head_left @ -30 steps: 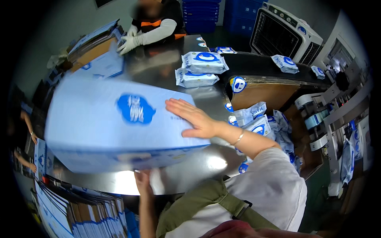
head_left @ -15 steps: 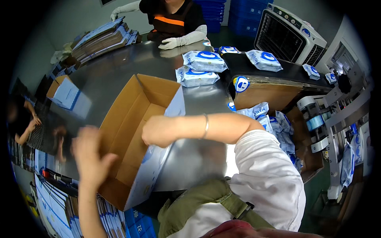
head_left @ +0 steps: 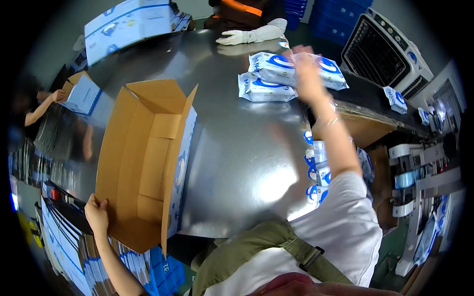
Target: The person picks up stacks of packaged wet wipes and places them into cardboard boxes, folds new boxes, and moves finished boxes aside.
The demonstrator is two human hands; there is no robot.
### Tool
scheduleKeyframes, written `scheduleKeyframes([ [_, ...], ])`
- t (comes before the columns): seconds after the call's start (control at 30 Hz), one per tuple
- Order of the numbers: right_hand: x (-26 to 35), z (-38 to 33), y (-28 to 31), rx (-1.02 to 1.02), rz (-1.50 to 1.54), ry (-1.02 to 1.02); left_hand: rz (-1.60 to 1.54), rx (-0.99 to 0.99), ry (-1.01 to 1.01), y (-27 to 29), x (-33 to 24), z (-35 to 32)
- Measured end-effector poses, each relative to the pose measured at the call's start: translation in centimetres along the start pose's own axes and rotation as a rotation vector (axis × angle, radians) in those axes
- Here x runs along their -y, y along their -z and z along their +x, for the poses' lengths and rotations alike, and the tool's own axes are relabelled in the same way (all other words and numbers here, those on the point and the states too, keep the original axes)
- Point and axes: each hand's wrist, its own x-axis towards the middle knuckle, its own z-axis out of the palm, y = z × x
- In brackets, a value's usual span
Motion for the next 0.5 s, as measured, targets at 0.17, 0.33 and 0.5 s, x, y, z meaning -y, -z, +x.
scheduleKeyframes([
  [0.17, -11.3, 4.4, -1.5, 0.658, -0.144, -0.247, 0.094, 0.036, 0.074, -1.1, -1.7, 2.5],
  [0.33, -11.7, 8.3, -2.2, 0.146, 0.492, -0.276, 0.071, 0.010, 0.121, -0.6, -1.9, 1.9],
  [0.5, -5.6, 15.5, -5.6, 0.469, 0.470, -0.273, 0.090, 0.013, 0.122, -1.3, -1.6, 2.8],
])
